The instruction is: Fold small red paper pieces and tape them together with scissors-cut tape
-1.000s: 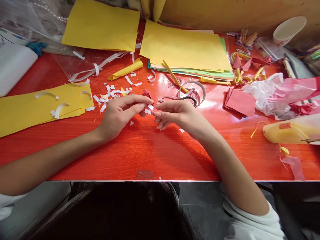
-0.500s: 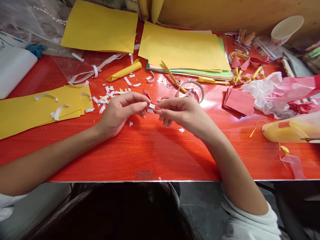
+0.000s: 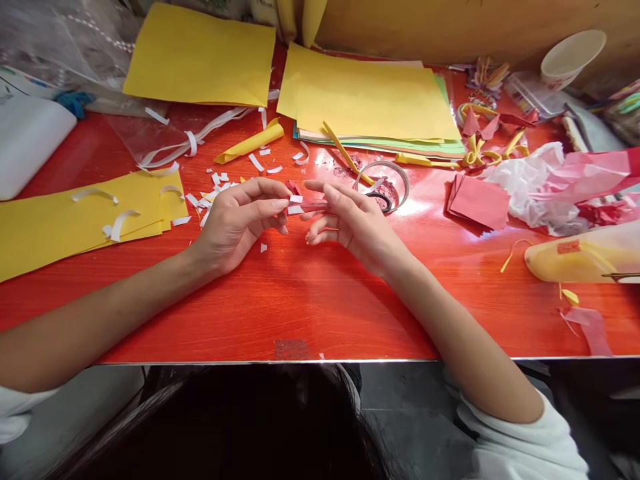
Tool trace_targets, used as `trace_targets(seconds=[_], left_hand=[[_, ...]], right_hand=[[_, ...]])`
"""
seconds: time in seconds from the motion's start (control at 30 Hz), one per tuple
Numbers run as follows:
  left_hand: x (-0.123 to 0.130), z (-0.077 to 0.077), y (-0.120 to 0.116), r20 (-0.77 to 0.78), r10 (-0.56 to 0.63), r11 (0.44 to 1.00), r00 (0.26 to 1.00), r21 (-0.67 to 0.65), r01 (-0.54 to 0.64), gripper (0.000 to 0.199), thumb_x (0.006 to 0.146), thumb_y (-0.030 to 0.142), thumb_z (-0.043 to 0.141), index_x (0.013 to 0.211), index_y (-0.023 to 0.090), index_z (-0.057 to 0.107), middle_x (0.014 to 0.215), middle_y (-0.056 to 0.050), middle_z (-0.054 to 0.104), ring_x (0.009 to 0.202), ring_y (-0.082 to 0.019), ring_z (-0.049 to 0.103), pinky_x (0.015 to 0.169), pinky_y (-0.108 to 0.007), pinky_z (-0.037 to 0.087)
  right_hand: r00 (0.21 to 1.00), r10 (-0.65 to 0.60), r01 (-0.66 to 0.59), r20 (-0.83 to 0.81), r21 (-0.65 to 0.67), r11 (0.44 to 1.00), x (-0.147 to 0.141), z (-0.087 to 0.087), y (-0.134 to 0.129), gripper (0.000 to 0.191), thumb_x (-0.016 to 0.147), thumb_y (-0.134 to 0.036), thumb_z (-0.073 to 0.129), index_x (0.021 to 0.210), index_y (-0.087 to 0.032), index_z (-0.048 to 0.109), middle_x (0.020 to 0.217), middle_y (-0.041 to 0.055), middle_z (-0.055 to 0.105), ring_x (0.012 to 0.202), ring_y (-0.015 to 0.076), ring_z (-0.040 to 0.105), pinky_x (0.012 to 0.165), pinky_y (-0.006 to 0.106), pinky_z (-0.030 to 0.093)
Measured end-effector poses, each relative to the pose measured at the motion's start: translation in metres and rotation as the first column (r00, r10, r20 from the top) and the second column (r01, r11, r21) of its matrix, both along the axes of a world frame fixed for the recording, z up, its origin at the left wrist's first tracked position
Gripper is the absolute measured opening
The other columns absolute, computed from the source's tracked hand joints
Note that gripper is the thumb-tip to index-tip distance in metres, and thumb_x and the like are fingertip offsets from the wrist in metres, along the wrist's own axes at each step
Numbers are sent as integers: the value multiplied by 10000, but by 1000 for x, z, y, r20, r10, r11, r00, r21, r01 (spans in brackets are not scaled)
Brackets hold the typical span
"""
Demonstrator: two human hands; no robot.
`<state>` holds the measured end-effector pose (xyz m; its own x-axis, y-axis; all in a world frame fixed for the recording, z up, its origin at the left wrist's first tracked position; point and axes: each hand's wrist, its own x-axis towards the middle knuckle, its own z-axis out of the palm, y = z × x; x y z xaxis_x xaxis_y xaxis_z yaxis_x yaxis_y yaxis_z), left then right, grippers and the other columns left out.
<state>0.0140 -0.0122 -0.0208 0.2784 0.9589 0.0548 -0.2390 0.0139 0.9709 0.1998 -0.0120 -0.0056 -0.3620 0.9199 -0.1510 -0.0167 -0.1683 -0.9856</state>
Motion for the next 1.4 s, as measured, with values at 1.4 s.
trace_targets(seconds=[1.4], left_hand=[[2,-2,-13,-332,115,950,936,313,-5,127,864,213,540,958,184,620,857,-15,659,697,-83,616,662,-224,534]], right_hand=[[993,-21,14,114,60,998,-5,8,-10,258,743,-426,697,814,-178,679,812,48,685,664,143,665,667,293,577]])
